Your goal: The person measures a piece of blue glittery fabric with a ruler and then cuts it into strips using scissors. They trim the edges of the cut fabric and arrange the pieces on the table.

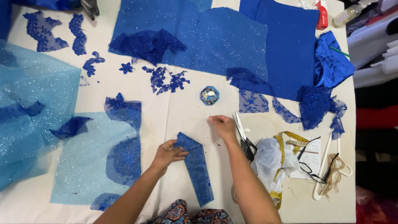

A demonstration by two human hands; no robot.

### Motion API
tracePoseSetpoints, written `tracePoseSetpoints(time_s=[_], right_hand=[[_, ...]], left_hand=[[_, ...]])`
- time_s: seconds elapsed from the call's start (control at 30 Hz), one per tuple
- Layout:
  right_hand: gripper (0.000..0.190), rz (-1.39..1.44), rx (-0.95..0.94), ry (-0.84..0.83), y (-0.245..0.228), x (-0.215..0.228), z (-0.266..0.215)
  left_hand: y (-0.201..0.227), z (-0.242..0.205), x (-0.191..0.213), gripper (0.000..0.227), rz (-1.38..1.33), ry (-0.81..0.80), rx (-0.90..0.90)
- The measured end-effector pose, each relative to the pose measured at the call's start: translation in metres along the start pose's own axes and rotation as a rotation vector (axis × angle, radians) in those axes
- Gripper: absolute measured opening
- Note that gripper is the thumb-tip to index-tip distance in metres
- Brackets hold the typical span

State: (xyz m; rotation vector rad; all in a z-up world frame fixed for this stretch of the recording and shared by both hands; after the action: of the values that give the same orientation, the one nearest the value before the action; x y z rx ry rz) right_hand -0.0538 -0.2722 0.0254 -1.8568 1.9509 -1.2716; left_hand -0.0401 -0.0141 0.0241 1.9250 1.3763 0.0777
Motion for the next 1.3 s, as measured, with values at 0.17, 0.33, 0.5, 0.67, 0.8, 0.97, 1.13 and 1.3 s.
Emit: tracePoseSetpoints(time_s=[0.17,0.33,0.5,0.67,0.8,0.97,1.13,1.3], right_hand=[[0.031,-0.142,0.034,0.210,-0.010,0.047,-0.019],[0.031,-0.032,0.002,-0.031,-0.003,0.012,-0.060],[0.029,0.242,-0.082,-0.066,0.018,-0.001,-0.105],[0.028,0.147,-0.126,-0.156,0.062,-0.025,-0.140],[0.032,0.037,-0.139,-0.202,0.077,-0.037,-0.146],[0.049,0.032,-0.123,-0.205,0.051,-0.045,-0.166],[0.059,-0.015,-0.034,-0.181,0.032,-0.060,-0.186],[0.066,-0.342,0.120,-0.284,0.004,-0.077,-0.210]], left_hand=[[0.030,-0.011,-0.013,0.028,0.063,-0.017,0.037],[0.078,-0.016,-0.054,0.078,0.006,-0.182,-0.046],[0.059,-0.004,-0.032,0.051,0.233,-0.013,-0.120],[0.008,-0.026,-0.023,0.039,0.331,0.009,-0.048],[-0.024,-0.039,-0.020,0.042,0.281,0.001,-0.013],[-0.021,-0.058,-0.025,0.044,0.345,0.013,-0.021],[-0.010,-0.076,-0.016,0.051,0.554,0.087,-0.090],[0.021,-0.095,-0.025,0.047,1.122,0.165,-0.447]])
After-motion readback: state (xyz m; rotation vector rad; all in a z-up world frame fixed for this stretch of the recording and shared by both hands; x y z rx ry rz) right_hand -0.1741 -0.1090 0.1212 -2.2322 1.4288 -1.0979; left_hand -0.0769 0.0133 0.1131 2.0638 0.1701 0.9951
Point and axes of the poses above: each hand's wrist, its own z-axis towards the middle knuckle, its own x-axis out of the back of the hand, y = z × x, the point moved 5 cm from there along z, towards the middle knuckle, and after that the axes turned 9 degrees about -y, right-handed, at the moved point
